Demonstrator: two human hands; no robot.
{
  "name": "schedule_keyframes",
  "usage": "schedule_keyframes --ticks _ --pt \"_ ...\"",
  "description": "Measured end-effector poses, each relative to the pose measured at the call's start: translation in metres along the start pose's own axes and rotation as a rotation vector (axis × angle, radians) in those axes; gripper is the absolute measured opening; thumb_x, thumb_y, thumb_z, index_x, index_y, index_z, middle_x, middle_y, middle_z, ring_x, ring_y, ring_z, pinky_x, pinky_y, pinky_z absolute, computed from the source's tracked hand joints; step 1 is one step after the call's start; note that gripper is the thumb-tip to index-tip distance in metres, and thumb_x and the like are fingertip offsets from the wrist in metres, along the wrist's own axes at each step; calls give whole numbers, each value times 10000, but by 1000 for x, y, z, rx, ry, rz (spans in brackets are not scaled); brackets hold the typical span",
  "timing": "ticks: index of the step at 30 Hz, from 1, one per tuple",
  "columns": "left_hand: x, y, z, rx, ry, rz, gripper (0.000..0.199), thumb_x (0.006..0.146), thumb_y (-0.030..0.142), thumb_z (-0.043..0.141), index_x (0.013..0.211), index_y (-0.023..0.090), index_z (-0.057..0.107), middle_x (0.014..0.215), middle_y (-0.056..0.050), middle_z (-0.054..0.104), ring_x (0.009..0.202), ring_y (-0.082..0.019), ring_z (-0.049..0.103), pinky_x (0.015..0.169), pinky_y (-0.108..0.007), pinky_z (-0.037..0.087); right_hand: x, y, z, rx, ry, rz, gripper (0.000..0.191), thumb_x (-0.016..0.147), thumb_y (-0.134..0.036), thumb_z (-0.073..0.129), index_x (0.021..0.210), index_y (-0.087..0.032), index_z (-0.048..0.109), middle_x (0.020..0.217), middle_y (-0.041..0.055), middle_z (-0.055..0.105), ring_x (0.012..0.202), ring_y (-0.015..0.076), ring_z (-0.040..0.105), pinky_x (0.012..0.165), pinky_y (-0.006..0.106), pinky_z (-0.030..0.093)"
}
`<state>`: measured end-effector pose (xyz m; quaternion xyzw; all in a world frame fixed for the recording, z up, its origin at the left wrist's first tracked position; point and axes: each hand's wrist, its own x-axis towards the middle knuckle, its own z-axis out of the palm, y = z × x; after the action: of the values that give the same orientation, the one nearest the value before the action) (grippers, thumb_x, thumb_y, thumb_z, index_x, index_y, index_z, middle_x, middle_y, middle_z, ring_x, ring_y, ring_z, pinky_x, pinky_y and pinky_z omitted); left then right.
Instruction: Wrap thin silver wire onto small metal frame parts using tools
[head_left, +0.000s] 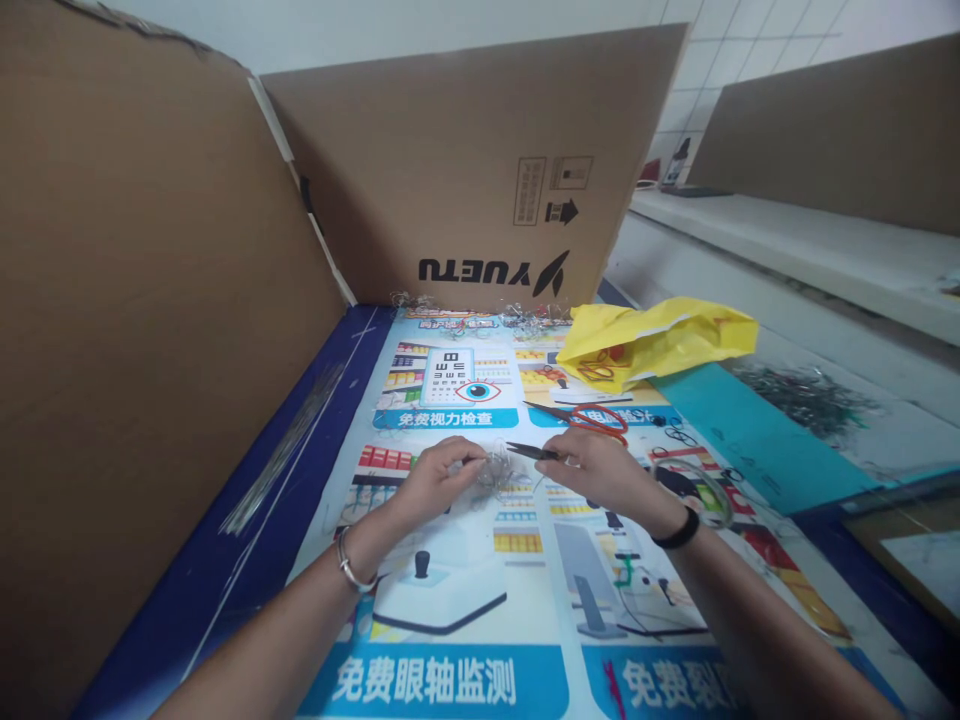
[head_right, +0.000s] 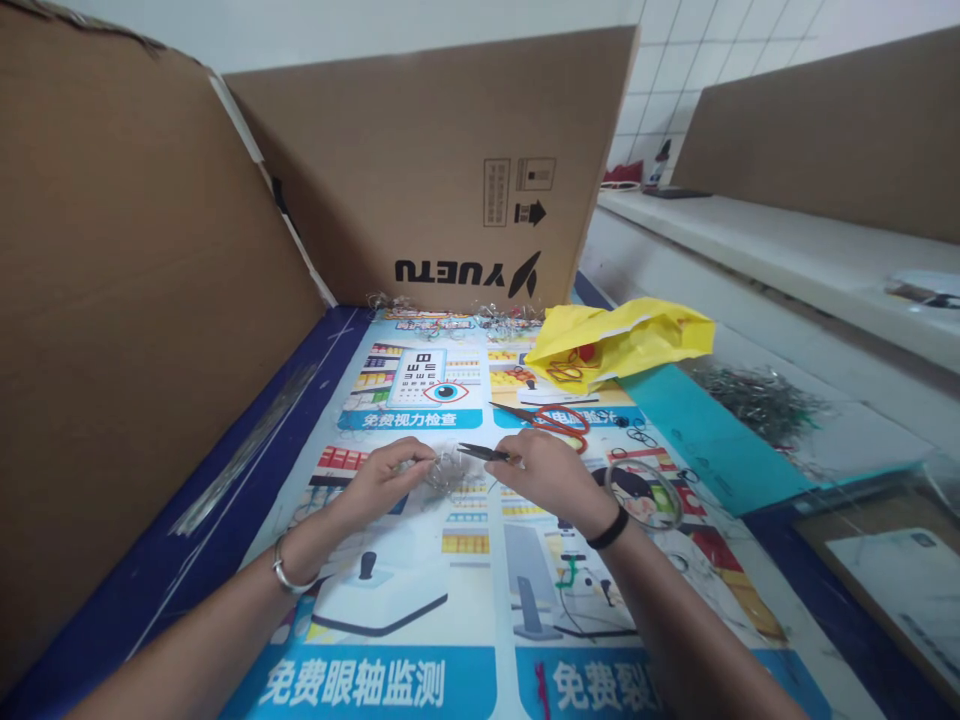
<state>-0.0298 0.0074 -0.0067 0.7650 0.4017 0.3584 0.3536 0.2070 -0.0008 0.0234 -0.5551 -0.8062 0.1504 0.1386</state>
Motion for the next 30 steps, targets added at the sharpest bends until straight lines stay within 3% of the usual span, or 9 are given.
schedule_keyframes --ticks 5,14,23,30 --pt "-2 1 -1 -22 -71 15 151 821 222 489 829 176 633 793 -36 613 766 -142 558 725 -262 439 2 1 3 176 -90 -42 316 833 -429 456 796 -186 653 690 5 615 669 143 545 572 231 350" --pt "-2 -1 0 -21 -94 33 161 836 247 491 844 178 637 798 -37 614 768 -140 562 725 -261 439 0 2 2 340 -203 -24 299 811 -426 493 756 -168 633 657 -11 582 634 122 515 552 218 349" --pt "-2 1 0 -12 -115 30 189 840 281 484 833 184 646 799 -38 621 778 -145 564 734 -260 437 -1 -1 6 345 -198 -28 283 797 -414 505 768 -174 652 620 -24 560 582 103 481 497 203 318" --pt "-1 2 -1 7 -109 24 165 833 242 488 805 182 639 763 -24 609 733 -133 558 702 -249 434 -3 -5 5 269 -157 -37 293 799 -423 503 731 -177 648 635 -13 593 616 120 522 537 212 338"
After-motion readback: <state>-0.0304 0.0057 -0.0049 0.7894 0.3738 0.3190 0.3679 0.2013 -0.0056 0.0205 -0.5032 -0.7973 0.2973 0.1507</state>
